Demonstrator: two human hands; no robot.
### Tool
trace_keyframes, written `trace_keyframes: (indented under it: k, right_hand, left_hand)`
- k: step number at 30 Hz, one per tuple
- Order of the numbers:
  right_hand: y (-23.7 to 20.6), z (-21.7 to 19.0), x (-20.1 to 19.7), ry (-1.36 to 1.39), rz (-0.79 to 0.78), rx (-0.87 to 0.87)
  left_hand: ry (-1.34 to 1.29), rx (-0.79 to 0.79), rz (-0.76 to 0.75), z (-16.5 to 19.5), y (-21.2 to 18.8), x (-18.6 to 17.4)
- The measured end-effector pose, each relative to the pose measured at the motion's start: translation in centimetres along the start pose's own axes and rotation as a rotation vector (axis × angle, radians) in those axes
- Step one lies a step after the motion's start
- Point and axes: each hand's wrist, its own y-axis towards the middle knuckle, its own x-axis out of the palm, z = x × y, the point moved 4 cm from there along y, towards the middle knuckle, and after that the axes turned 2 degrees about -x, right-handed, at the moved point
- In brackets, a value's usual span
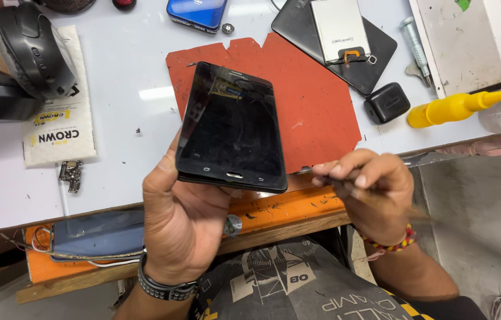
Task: The person applies adhesive to a smartphone back cover and aligns it with the phone chassis. They then use a plastic card to press the edges and remove excess adhesive. The person briefly handles a wireless earbud case before returning to the phone to continue pressing the back cover into place.
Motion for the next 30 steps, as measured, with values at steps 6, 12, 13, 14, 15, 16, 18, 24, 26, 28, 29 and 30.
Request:
trace_keyframes:
  k: [6, 12, 13, 14, 15, 16, 18, 24, 26, 28, 29, 30]
  right_hand:
    - [-1.0, -1.6, 1.8, -0.344, -0.165, -0.215]
    - [-1.5, -3.0, 3.2, -0.601, -0.104, -0.302]
    - [-1.5, -3.2, 3.5, -0.644, -0.108, -0.302]
    - [-1.4, -3.4, 3.7, -0.687, -0.111, -0.302]
    - [-1.4, -3.6, 4.0, -0.721, -0.102, -0.304]
    - [-1.4, -3.7, 4.2, -0.755, -0.093, -0.305]
    - [-1.4, -3.9, 4.7, -0.811, -0.091, -0.319]
    - [-1.1, -4.3, 5.1, -0.961, -0.121, -0.357]
    - [-1.1, -4.4, 5.1, -0.973, -0.125, -0.376]
    - [-1.2, -4.6, 5.1, -0.969, -0.107, -0.375]
    - [-1.3, -4.7, 5.1, -0.967, -0.099, -0.374]
    - [-1.4, -4.7, 5.2, -0.981, -0.112, -0.370]
  left_hand:
    - [0.063, 0.061, -0.052, -1.2, -0.7, 1.7]
    - [0.036, 0.079, -0.073, -2.6, -1.0, 2.7]
    - [0.045, 0.085, -0.081, -2.7, -1.0, 2.9]
    - [0.055, 0.090, -0.088, -2.9, -1.0, 2.9]
    - [0.065, 0.096, -0.096, -3.1, -1.1, 3.0]
    - [0.078, 0.105, -0.098, -3.2, -1.2, 3.1]
    - [0.105, 0.122, -0.101, -3.6, -1.3, 3.2]
    - [0.131, 0.144, -0.103, -4.5, -1.4, 3.4]
    - [0.121, 0.140, -0.105, -4.7, -1.4, 3.5]
    - [0.115, 0.141, -0.110, -5.0, -1.4, 3.7]
    - [0.114, 0.144, -0.113, -5.1, -1.5, 3.7]
    - [0.112, 0.148, -0.115, -5.2, -1.5, 3.8]
